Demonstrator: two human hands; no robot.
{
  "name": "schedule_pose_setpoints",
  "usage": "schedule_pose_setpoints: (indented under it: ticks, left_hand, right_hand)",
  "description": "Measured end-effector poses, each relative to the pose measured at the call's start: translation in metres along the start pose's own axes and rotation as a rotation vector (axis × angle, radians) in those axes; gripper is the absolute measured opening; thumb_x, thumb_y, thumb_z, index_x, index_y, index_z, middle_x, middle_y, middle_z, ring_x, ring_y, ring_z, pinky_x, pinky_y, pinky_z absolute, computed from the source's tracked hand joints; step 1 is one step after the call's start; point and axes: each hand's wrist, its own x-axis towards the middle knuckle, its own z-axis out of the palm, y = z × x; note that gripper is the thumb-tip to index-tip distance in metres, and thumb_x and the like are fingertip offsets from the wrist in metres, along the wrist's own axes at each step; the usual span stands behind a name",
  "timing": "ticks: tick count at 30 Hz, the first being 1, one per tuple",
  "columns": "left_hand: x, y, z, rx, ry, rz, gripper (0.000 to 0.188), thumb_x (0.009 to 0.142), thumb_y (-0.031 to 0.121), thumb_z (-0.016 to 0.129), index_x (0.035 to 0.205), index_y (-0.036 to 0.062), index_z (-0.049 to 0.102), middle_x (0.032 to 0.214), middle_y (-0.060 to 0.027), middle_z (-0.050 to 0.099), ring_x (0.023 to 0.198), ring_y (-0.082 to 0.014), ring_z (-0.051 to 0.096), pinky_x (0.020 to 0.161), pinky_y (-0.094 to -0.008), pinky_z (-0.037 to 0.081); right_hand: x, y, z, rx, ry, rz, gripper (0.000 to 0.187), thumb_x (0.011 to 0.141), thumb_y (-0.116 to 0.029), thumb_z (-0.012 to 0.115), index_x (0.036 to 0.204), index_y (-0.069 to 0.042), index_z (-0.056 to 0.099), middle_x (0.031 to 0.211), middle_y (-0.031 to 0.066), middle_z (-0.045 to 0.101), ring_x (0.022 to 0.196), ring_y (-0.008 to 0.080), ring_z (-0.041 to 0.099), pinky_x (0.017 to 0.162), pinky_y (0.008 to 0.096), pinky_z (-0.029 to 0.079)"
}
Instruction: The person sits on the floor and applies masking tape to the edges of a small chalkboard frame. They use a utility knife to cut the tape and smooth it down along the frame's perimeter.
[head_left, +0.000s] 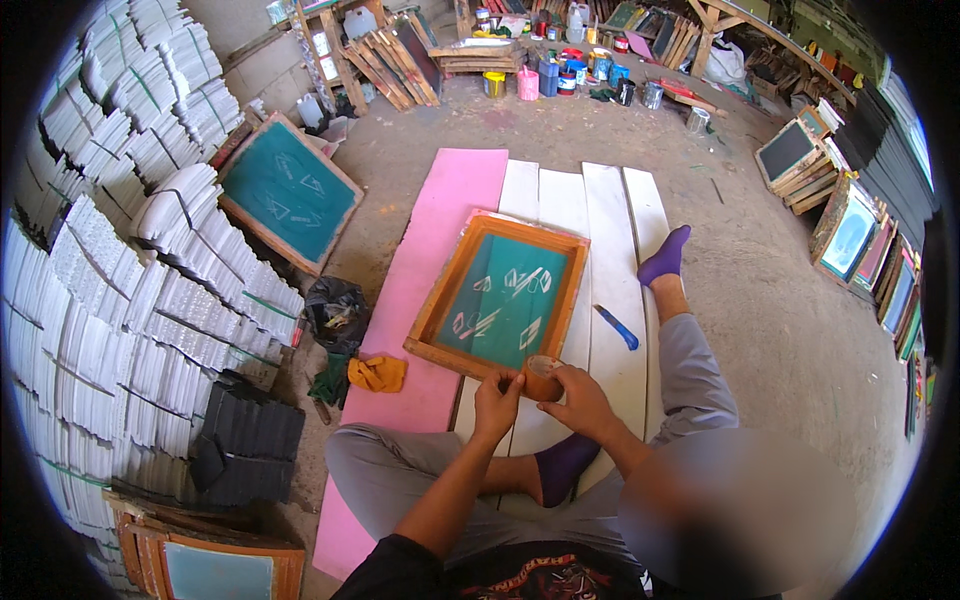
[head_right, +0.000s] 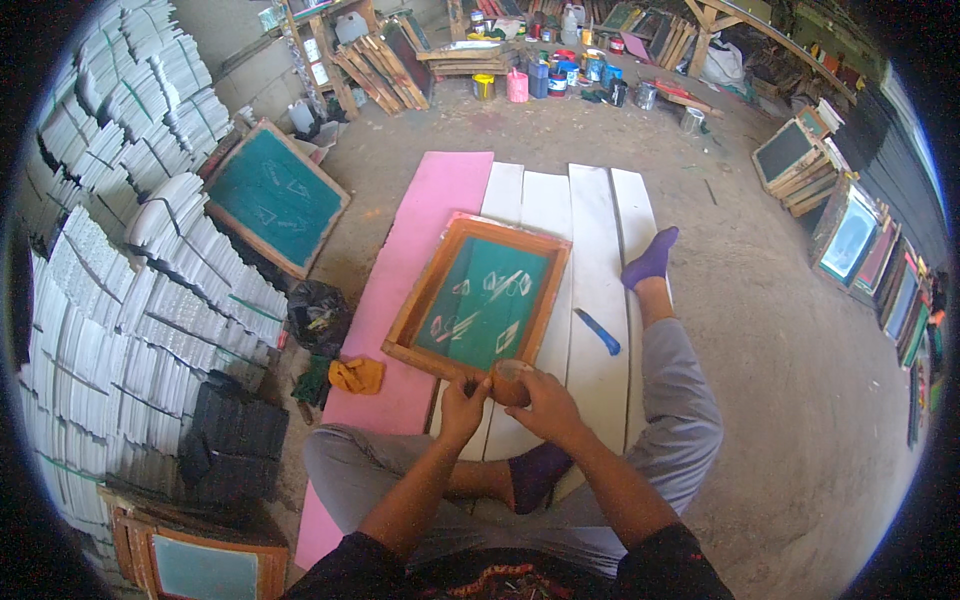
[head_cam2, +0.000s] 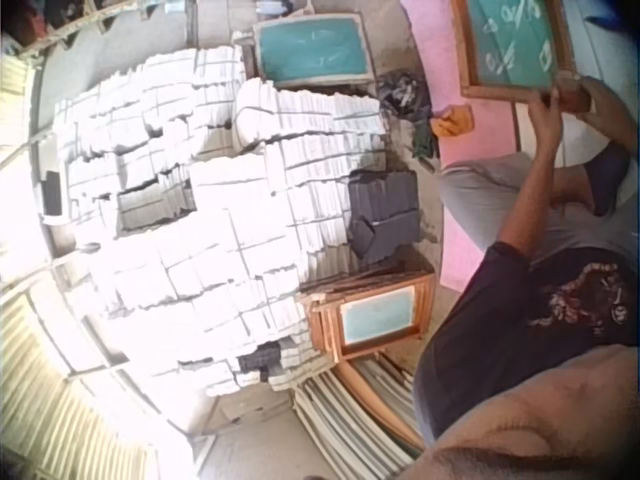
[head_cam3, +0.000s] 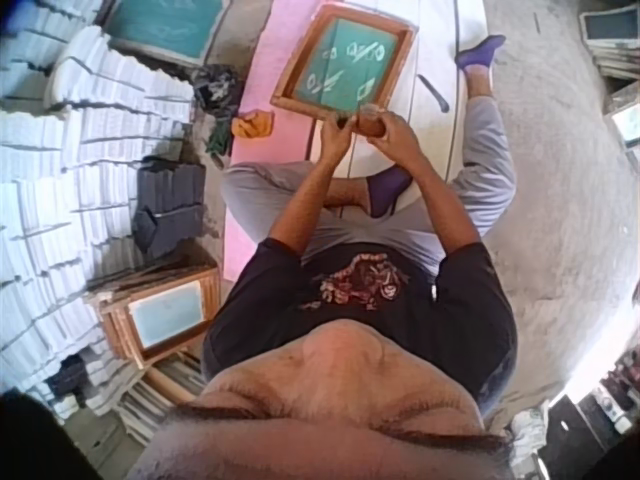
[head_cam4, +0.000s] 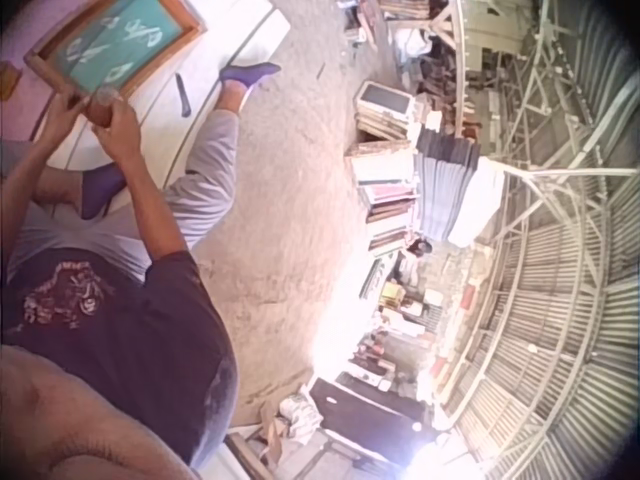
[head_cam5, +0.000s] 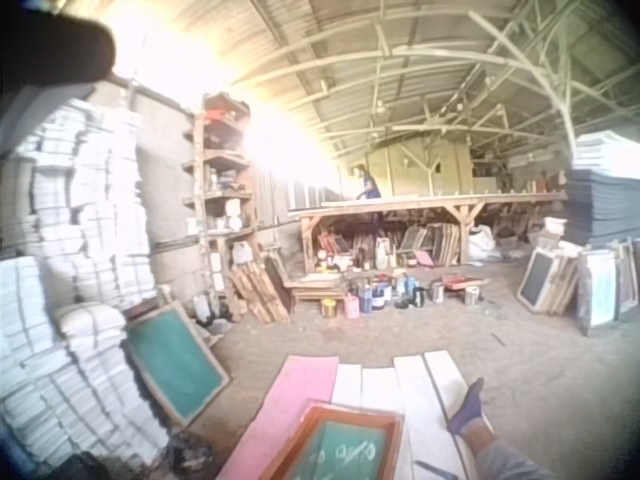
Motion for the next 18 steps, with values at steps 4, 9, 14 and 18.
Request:
schedule_pose_setpoints:
  ticks: [4,9,14,18]
  left_hand:
    - [-0.011,-0.013,0.007,-0.008,-0.005,-0.031,0.021,0.095,0.017,0.074,0.098,-0.0032,0.069,0.085,-0.0114,0.072,0.078,-0.0163,0.067,0.073,-0.0323,0.053]
    - [-0.016,-0.028,0.020,-0.109,-0.080,-0.169,0.022,0.095,0.017,0.074,0.100,-0.0041,0.068,0.088,-0.0110,0.073,0.078,-0.0158,0.067,0.072,-0.0312,0.054]
    - [-0.022,-0.019,0.037,-0.204,-0.096,-0.233,0.028,0.096,0.018,0.073,0.110,-0.0061,0.068,0.093,-0.0122,0.073,0.081,-0.0166,0.067,0.074,-0.0307,0.055]
    - [-0.028,-0.022,0.050,-0.049,-0.049,-0.262,0.034,0.096,0.022,0.073,0.112,-0.0074,0.071,0.095,-0.0156,0.074,0.084,-0.0215,0.068,0.075,-0.0352,0.055]
  right_hand:
    - [-0.005,-0.014,-0.016,-0.104,-0.126,0.071,0.062,0.072,-0.034,0.087,0.121,-0.007,0.063,0.117,0.0136,0.066,0.110,0.0352,0.060,0.095,0.0464,0.051]
    - [-0.013,0.009,-0.016,-0.184,-0.053,-0.024,0.060,0.067,-0.039,0.089,0.114,-0.008,0.068,0.109,0.0095,0.068,0.102,0.0316,0.059,0.089,0.0419,0.052]
    - [-0.019,0.028,-0.015,-0.245,-0.074,-0.015,0.061,0.067,-0.041,0.089,0.114,-0.010,0.068,0.107,0.0076,0.068,0.100,0.0301,0.059,0.088,0.0409,0.052]
    - [-0.020,0.037,-0.015,-0.293,-0.104,0.006,0.062,0.067,-0.044,0.088,0.116,-0.010,0.068,0.107,0.0064,0.068,0.100,0.0294,0.058,0.087,0.0412,0.052]
